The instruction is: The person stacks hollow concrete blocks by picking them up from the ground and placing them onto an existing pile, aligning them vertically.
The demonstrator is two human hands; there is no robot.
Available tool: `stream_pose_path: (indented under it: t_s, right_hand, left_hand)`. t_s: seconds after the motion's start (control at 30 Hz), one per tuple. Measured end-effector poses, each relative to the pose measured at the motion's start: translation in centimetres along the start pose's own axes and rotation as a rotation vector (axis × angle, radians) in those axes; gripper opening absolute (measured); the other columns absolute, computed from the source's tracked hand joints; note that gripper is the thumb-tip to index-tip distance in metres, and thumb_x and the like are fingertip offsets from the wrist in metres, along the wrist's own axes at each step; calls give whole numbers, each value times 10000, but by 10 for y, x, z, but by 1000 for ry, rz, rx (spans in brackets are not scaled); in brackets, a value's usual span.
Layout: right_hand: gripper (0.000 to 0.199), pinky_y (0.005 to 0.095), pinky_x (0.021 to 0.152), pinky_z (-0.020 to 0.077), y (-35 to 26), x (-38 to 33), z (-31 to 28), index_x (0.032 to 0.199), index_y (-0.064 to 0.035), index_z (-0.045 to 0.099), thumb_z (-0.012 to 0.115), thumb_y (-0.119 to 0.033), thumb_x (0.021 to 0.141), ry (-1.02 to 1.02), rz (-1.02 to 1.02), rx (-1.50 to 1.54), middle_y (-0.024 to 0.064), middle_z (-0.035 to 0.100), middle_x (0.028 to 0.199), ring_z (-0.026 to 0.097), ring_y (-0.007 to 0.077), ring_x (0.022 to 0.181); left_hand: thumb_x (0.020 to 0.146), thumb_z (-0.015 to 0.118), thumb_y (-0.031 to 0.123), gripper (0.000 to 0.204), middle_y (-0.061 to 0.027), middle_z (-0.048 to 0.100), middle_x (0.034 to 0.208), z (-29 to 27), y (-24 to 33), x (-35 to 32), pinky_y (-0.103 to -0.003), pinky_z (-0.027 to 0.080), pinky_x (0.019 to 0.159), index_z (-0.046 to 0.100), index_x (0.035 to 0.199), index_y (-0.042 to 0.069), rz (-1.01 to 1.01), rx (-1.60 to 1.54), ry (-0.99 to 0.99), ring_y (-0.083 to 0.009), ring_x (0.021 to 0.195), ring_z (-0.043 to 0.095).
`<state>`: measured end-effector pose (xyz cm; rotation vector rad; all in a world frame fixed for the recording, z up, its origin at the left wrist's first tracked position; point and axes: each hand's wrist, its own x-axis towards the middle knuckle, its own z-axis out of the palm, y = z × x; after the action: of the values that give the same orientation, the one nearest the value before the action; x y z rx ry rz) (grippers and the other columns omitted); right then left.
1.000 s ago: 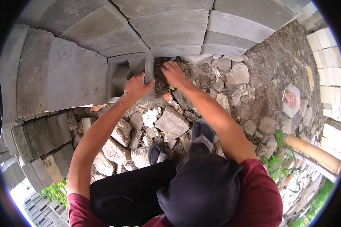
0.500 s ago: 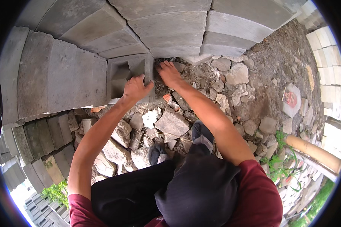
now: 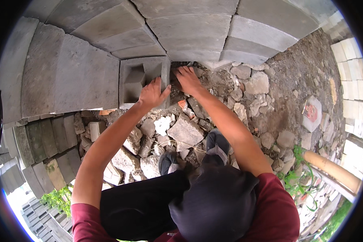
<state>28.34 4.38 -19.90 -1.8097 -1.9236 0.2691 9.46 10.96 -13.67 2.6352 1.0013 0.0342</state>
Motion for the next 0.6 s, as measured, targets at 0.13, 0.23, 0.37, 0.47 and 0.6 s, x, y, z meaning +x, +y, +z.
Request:
stream_pose_path:
  t_s: [0.13,0.23,0.37,0.47,0.6]
  right_hand:
    - [670,434,1012,358,-5,-16,3,1316,3,494,736,-105,700,130,104,39,176,510,1254,474,335,1186]
    - [684,448,1034,342,-2,-24,6,1331,19,466,726,-113,712,174,166,69,193,478,1291,452,353,1218]
    - [679,465,1061,321,-3,-24,3,1336,21,459,721,-123,726,167,143,-155,216,432,1341,396,376,1289]
    - [722,504,1074,293,6,-26,2,1368,14,420,730,-158,739,122,231,-197,224,405,1375,354,373,1332]
    - [707,524,1084,278,23,-38,-4,1388,0,400,709,-186,780,98,274,-223,215,387,1403,345,360,1344]
  left_hand:
    - [849,524,688,859,-273,548,1241,-29,7,-8,-474,469,952,462,1270,-58,53,16,-140,-400,1135,566]
    - [802,558,733,949,-252,474,1357,-41,6,-32,-483,346,1090,451,1329,-48,180,143,-110,-373,1286,452]
    - [768,593,737,939,-192,470,1391,-35,-7,-48,-475,321,1113,487,1327,-10,206,223,-173,-350,1307,439]
    - [792,573,719,873,-159,506,1368,-40,-9,-43,-457,342,1101,517,1310,18,315,299,-187,-314,1285,477]
    - [851,498,704,800,-123,534,1348,-45,-5,-35,-438,347,1103,517,1318,54,346,366,-287,-267,1286,490]
